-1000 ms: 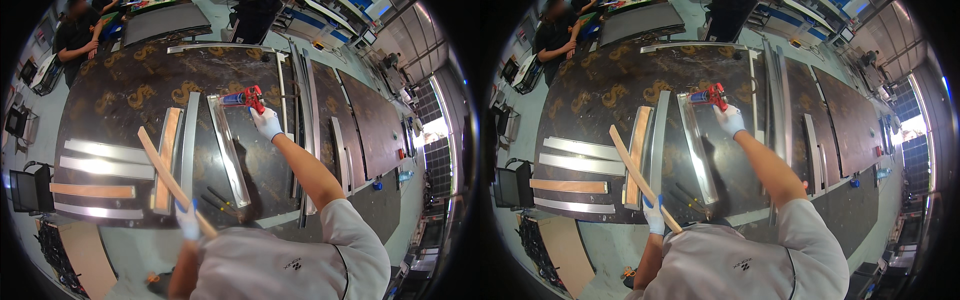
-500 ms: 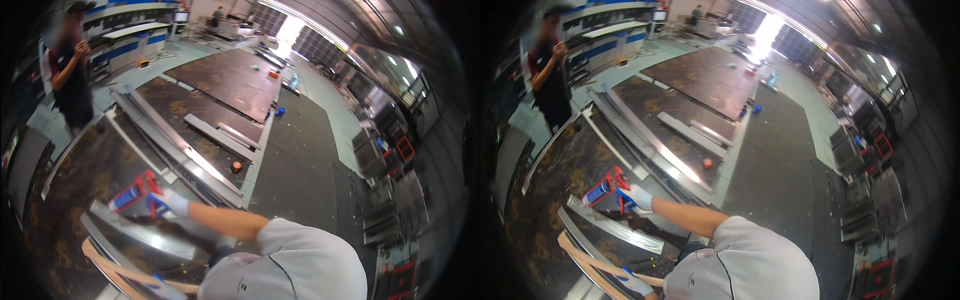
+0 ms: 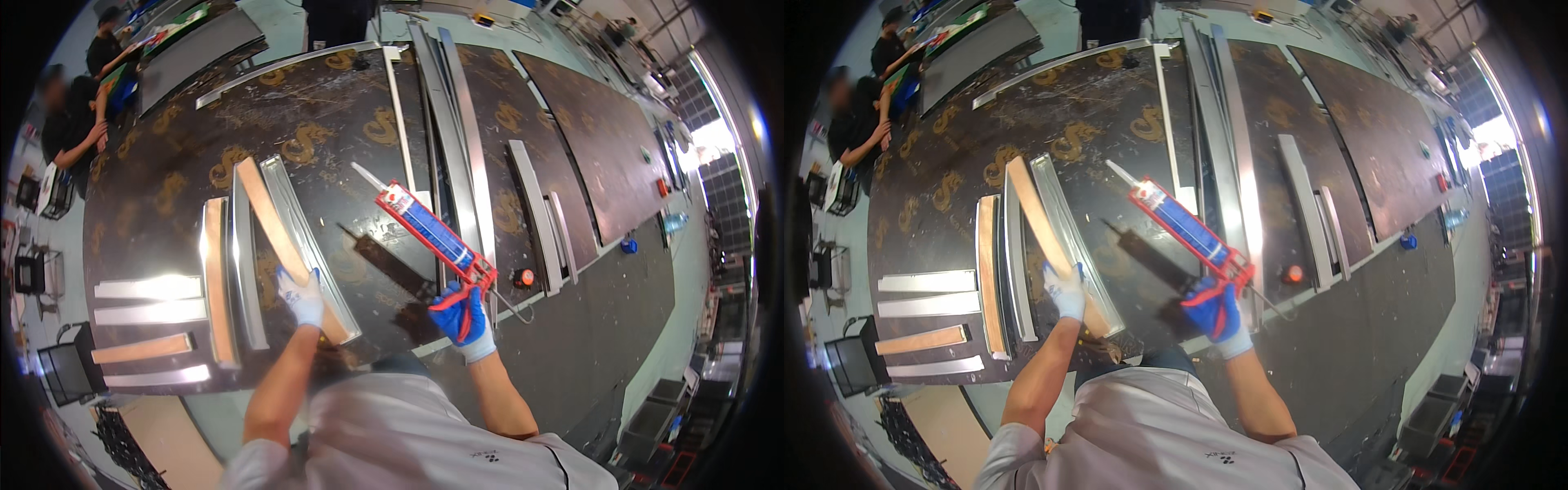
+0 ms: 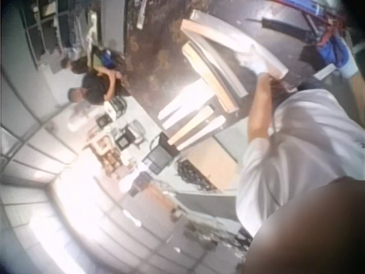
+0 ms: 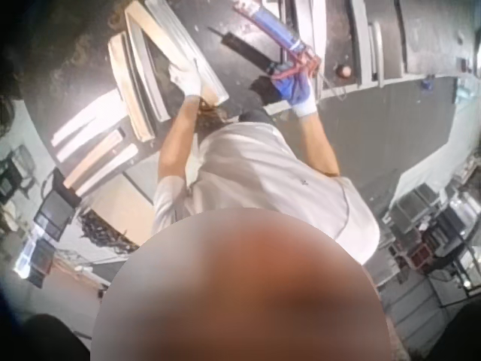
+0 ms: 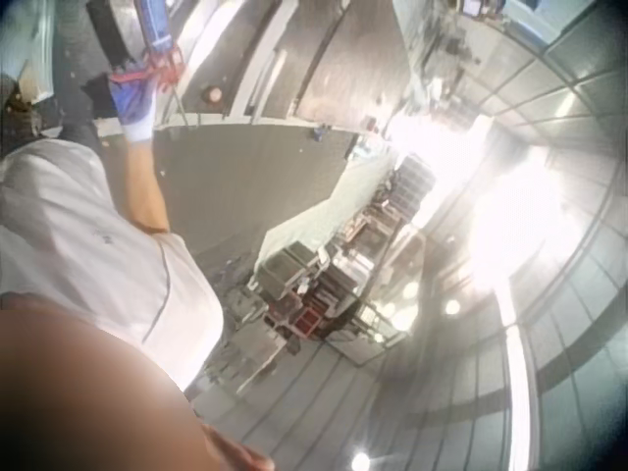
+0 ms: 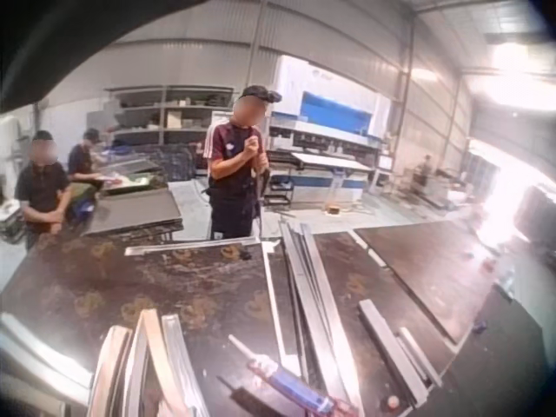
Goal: The person uses a caulking gun to apply adhesive along the edges of several metal strips laid on a workbench. They repeatedly pick up strips, apply adhesive, and place them back down while coworkers stand nearby.
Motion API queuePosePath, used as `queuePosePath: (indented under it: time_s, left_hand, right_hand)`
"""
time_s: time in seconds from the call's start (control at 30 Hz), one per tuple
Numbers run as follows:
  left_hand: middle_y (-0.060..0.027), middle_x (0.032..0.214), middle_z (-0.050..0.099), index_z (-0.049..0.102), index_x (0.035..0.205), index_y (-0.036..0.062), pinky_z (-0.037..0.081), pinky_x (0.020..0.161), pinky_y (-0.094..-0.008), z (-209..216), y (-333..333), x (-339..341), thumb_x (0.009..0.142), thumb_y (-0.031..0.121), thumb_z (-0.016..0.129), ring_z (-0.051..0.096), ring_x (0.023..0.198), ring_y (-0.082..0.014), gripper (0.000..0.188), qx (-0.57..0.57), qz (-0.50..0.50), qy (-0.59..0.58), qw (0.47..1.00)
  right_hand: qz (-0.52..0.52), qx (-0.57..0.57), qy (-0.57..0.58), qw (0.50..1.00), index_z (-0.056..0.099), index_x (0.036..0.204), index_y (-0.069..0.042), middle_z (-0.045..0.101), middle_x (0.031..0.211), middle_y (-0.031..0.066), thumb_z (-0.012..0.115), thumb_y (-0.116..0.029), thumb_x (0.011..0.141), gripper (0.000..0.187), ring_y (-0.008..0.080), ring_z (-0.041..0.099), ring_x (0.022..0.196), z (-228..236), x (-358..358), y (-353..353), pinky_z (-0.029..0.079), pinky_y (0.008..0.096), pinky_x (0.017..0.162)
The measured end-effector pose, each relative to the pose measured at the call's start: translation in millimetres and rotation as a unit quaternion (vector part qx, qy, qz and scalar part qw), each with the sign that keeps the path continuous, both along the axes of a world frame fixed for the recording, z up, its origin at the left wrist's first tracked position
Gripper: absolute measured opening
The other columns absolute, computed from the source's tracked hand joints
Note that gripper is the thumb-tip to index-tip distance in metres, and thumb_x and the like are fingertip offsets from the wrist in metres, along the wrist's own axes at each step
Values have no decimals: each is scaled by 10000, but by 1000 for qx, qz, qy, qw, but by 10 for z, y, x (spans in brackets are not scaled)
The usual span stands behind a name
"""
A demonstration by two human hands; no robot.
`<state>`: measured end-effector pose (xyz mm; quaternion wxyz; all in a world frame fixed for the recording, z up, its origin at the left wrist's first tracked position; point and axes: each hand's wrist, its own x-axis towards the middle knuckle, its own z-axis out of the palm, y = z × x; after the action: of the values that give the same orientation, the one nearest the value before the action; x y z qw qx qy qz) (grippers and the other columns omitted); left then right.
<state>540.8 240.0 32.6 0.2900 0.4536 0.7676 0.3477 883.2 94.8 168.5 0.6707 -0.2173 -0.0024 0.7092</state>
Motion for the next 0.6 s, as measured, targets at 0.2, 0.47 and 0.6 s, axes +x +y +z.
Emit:
queuePosePath:
  time_s: [0.2,0.47,0.6]
  left_hand:
    - [-259,1774,366,395,1690,-73,296,1336,-546,-130,262,332,883,450,897,366,1588,-464,1084,-60,-6,145,988]
    - [-240,1774,368,410,1696,-41,291,1328,-581,-519,100,380,886,510,870,360,1588,-473,1082,-67,-34,229,971]
    - [-244,1780,347,395,1717,2,285,1320,-614,-534,126,446,886,545,861,358,1586,-472,1097,-93,-30,257,961]
  right_hand:
    - [-15,-27,-37,999,636,1430,-84,717,1325,92,654,-447,1143,463,322,698,1281,98,371,-94,561,603,1152]
    - [-11,-43,-48,998,646,1433,-90,729,1321,88,649,-454,1145,464,325,714,1254,54,476,-241,553,591,1150]
    - [2,-46,-45,998,681,1414,-104,738,1316,73,647,-452,1147,440,319,716,1253,55,478,-232,543,590,1158]
